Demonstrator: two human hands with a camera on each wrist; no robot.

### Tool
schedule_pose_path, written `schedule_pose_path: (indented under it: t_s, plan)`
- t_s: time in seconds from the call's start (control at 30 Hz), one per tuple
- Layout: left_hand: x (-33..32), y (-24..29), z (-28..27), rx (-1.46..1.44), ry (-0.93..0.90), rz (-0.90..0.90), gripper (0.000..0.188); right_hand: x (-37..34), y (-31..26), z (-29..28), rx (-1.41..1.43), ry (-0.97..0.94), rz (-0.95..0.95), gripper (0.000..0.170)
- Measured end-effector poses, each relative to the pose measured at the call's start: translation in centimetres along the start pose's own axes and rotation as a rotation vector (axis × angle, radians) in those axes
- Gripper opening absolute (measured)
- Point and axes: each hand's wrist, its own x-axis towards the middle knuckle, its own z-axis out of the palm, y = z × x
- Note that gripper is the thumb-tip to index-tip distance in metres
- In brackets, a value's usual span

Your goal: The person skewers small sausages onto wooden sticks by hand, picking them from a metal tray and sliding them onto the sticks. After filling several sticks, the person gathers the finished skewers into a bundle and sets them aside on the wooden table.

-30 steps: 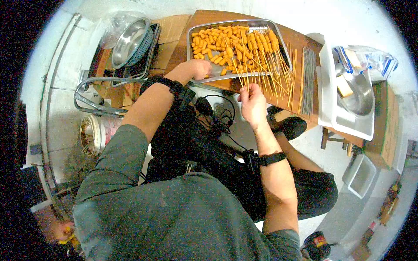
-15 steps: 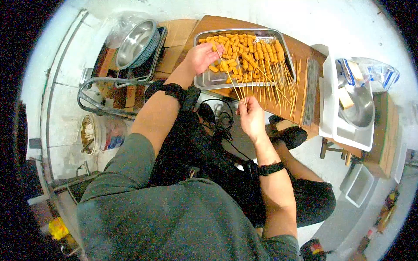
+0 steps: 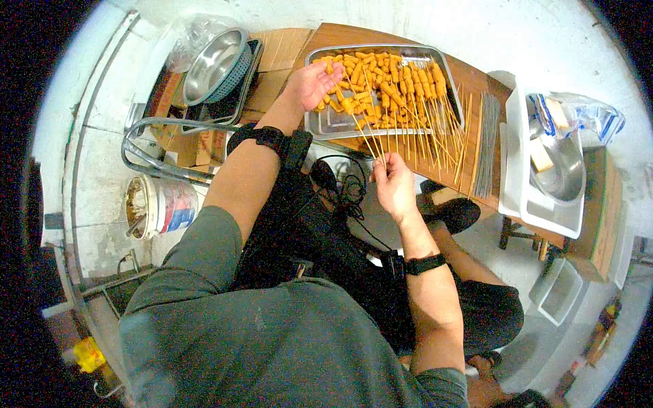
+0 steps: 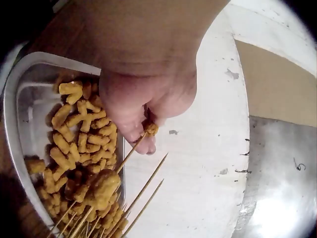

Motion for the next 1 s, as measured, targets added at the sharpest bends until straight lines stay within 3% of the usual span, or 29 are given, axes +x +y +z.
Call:
schedule_pose_path:
  t_s: [0.23, 1.0]
  plan:
    - [-0.4, 0.2, 0.8, 0.005, 0.056, -0.006, 0.016, 0.2, 0.6, 0.1, 0.035, 0.009, -0.004, 0.016]
    - [-2.3, -1.6, 2.0, 0.117, -0.026, -0.026, 0.024, 0.3, 1.1, 0.8, -0.005, 0.064, -0.035, 0.020]
